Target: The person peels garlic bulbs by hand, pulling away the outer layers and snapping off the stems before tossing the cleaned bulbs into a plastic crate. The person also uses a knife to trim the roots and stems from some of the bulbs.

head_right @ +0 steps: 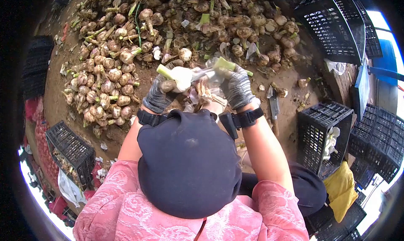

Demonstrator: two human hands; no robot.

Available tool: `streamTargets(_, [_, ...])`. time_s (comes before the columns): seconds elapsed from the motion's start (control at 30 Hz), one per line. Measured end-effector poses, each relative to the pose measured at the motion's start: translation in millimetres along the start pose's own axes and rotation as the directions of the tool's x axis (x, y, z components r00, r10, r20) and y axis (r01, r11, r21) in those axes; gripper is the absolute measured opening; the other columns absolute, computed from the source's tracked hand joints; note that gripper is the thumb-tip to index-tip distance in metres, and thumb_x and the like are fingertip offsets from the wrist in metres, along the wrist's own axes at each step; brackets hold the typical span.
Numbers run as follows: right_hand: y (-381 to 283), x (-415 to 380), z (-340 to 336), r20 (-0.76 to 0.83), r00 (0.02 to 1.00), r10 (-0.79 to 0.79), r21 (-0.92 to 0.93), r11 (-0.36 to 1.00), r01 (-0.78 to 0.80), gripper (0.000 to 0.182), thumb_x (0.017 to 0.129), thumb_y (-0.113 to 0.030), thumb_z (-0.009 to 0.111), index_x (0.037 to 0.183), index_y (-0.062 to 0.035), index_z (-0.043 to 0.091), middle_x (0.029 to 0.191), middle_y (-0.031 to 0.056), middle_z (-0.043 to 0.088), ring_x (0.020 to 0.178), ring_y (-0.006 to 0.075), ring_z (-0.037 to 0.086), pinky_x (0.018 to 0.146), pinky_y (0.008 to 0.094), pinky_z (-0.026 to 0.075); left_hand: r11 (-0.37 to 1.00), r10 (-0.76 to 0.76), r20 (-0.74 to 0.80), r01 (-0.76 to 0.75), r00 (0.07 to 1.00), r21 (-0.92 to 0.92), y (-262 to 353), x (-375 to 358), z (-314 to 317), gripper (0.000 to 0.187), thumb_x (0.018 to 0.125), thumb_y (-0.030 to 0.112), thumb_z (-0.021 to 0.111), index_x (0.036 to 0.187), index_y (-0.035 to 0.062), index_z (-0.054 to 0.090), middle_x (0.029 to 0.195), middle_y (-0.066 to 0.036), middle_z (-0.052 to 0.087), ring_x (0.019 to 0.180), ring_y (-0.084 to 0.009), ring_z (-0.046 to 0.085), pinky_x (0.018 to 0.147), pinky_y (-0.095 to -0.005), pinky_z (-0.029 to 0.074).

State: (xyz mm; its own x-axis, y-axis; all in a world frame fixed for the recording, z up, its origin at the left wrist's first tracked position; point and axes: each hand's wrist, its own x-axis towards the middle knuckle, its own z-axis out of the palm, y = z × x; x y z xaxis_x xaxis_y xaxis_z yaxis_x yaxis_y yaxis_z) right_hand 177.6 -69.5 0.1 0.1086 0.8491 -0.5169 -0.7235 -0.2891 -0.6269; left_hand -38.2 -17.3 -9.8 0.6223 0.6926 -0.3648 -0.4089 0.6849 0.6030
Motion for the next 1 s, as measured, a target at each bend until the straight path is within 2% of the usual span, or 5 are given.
streamTargets(0.2, [15, 12, -35, -0.116, 0.979, -0.166, 0.027, 0.985, 0.171, 0.020, 0.077, -0.001, 0.056, 0.096, 0.0036, 0.057, 0.086, 0.0115, 0.062, 0.077, 0.0206, 0.061, 0.074, 0.0323, 0.051, 0.989, -0.010, 0.186, 0.037, 0.982, -0.143, -2, 2, -6, 0.076, 0.060, 0.024, 0.078, 0.122, 0.0019, 0.040, 0.109, -0.013, 0.055, 0.092, -0.0223, 0.058, 0.077, -0.0339, 0.052])
streamTargets(0.23, [24, 13, -36, -0.050, 0.976, -0.213, -0.346, 0.920, 0.183, 0.027, 0.077, -0.007, 0.060, 0.102, 0.0012, 0.056, 0.089, 0.0137, 0.062, 0.079, 0.0232, 0.061, 0.075, 0.0337, 0.050, 0.991, -0.001, 0.145, 0.020, 0.989, -0.130, 0, 2, -5, 0.075, 0.060, 0.022, 0.078, 0.122, 0.0017, 0.041, 0.109, -0.012, 0.055, 0.093, -0.0218, 0.058, 0.078, -0.0339, 0.051])
streamTargets(0.33, [0, -15, 23, 0.275, 0.954, -0.123, -0.939, -0.247, 0.239, 0.070, 0.063, -0.032, 0.076, 0.122, -0.0070, 0.048, 0.100, 0.0185, 0.059, 0.088, 0.0336, 0.058, 0.078, 0.0380, 0.048, 0.998, 0.048, 0.102, -0.051, 0.994, 0.026, 5, 4, -3, 0.071, 0.061, 0.019, 0.078, 0.120, 0.0030, 0.042, 0.107, -0.009, 0.056, 0.094, -0.0186, 0.057, 0.080, -0.0319, 0.050])
streamTargets(0.73, [7, -25, 53, 0.625, 0.690, -0.364, -0.759, -0.490, 0.429, 0.018, 0.067, -0.015, 0.063, 0.084, -0.0074, 0.061, 0.082, 0.0126, 0.058, 0.080, 0.0291, 0.057, 0.070, 0.0393, 0.046, 0.741, 0.446, 0.021, -0.382, 0.895, 0.552, -15, 6, 5, 0.075, 0.060, 0.011, 0.079, 0.119, 0.0065, 0.033, 0.106, -0.007, 0.049, 0.097, -0.0163, 0.051, 0.085, -0.0288, 0.045])
streamTargets(1.0, [-10, -12, 40, 0.173, 0.831, -0.529, -0.969, 0.061, 0.241, 0.013, 0.077, -0.012, 0.062, 0.086, -0.0030, 0.059, 0.084, 0.0139, 0.062, 0.074, 0.0246, 0.061, 0.066, 0.0334, 0.049, 0.936, 0.125, 0.213, -0.186, 0.969, 0.298, -6, 1, -2, 0.064, 0.071, 0.027, 0.070, 0.121, -0.0024, 0.042, 0.108, -0.011, 0.057, 0.099, -0.0255, 0.057, 0.088, -0.0339, 0.046])
